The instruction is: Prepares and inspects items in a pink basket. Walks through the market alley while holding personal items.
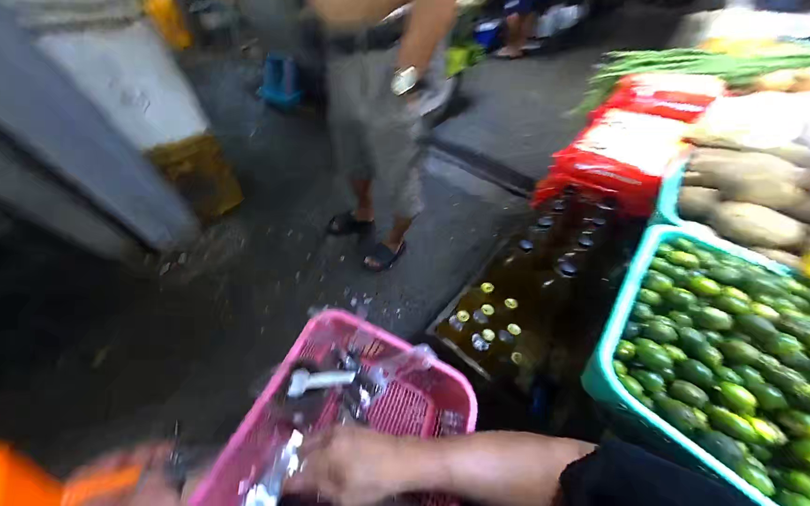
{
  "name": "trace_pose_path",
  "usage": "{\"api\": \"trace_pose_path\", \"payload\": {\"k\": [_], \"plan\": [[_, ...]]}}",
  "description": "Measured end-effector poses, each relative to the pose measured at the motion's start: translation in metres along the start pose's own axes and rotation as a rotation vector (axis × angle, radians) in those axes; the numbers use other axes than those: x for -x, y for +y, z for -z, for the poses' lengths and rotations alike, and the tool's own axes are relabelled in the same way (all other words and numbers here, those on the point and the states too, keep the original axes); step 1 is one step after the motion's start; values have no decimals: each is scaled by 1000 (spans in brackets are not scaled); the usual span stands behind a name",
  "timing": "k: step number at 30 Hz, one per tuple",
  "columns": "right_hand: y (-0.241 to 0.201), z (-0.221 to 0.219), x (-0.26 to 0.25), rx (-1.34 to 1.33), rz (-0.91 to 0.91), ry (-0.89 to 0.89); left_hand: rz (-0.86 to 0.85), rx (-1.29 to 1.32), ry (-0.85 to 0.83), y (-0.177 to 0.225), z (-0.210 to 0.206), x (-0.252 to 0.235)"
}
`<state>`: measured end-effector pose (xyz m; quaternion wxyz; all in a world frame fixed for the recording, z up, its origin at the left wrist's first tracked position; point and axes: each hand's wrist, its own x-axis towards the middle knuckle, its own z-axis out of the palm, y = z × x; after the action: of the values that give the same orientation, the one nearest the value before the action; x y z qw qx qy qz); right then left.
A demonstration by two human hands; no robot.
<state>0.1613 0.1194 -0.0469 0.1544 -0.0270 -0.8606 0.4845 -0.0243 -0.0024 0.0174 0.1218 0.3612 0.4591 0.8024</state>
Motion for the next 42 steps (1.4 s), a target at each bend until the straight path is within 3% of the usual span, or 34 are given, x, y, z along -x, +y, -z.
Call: {"api": "trace_pose_path", "payload": {"k": [5,9,12,15,18,24,32,35,38,42], "plan": [[-1,7,-2,-59,-6,-160,-68,-102,168,-10,8,4],[-6,15,4,-15,-22,-216,-101,-26,173,-5,5,4],[-8,49,20,79,-129,-303,-103,-80,169,-3,5,9],[-2,91,33,47,-252,-52,-74,-125,189,-9,10,26],[0,107,30,-36,-209,144,-65,-164,182,-13,7,32],[-3,78,5,144,12,236,-21,-503,201,-15,5,43],[-17,102,1,493,90,291,0,-356,218,-15,5,39],[-11,93,6,574,88,272,9,-424,226,-14,-1,39],[-5,78,9,487,48,286,-7,-480,262,-12,-4,42],[0,65,9,105,-81,333,-12,-472,266,-13,-2,44]]}}
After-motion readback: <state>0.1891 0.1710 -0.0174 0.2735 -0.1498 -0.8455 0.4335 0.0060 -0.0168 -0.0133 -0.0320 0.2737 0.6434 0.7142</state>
